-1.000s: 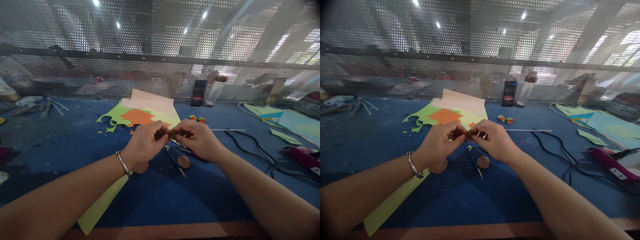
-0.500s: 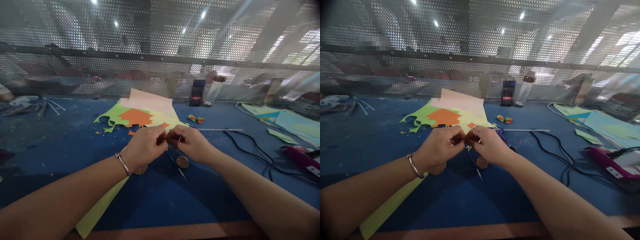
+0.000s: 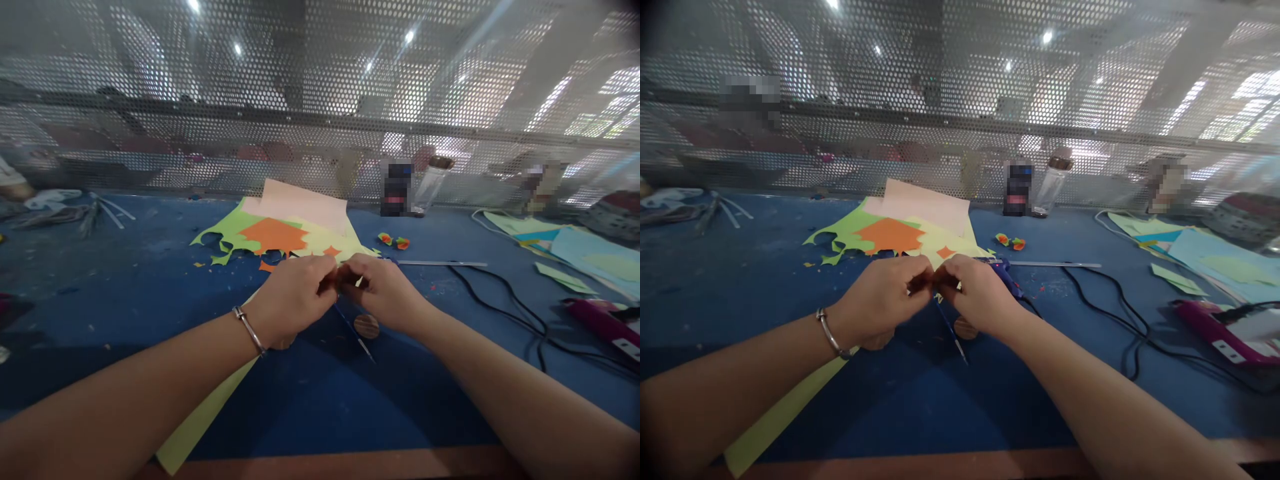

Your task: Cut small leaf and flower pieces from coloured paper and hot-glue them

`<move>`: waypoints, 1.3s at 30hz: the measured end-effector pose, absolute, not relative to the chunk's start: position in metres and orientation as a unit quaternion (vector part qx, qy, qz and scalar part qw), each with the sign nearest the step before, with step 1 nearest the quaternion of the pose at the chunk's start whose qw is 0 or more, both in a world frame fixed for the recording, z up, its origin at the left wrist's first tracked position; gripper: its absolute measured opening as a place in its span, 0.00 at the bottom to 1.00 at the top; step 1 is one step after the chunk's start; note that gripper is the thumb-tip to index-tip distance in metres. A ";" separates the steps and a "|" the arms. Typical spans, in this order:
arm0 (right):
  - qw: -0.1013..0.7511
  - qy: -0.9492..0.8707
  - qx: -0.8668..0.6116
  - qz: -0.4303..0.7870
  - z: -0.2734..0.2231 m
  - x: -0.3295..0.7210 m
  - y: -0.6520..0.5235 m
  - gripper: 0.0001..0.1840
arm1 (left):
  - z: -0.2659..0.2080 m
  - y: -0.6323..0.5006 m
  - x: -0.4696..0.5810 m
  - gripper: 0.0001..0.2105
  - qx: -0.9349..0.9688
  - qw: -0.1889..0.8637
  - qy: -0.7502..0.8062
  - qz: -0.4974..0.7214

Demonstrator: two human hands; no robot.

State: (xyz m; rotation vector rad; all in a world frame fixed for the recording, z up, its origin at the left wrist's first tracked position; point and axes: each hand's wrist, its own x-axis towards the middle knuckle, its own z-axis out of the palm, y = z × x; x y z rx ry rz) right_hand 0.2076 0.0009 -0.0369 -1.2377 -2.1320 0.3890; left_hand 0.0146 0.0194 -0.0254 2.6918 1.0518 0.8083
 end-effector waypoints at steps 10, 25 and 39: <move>0.284 -0.828 -0.470 0.109 -0.044 0.210 0.003 0.09 | -0.027 0.023 0.014 0.04 0.915 0.054 0.333 0.220; 0.164 -0.723 -0.671 -0.016 -0.026 0.292 0.023 0.11 | -0.037 0.057 -0.003 0.01 0.810 0.215 0.388 0.383; 0.196 -0.665 -0.665 0.279 -0.038 0.312 0.041 0.09 | -0.040 0.076 -0.010 0.05 0.744 0.273 0.415 0.447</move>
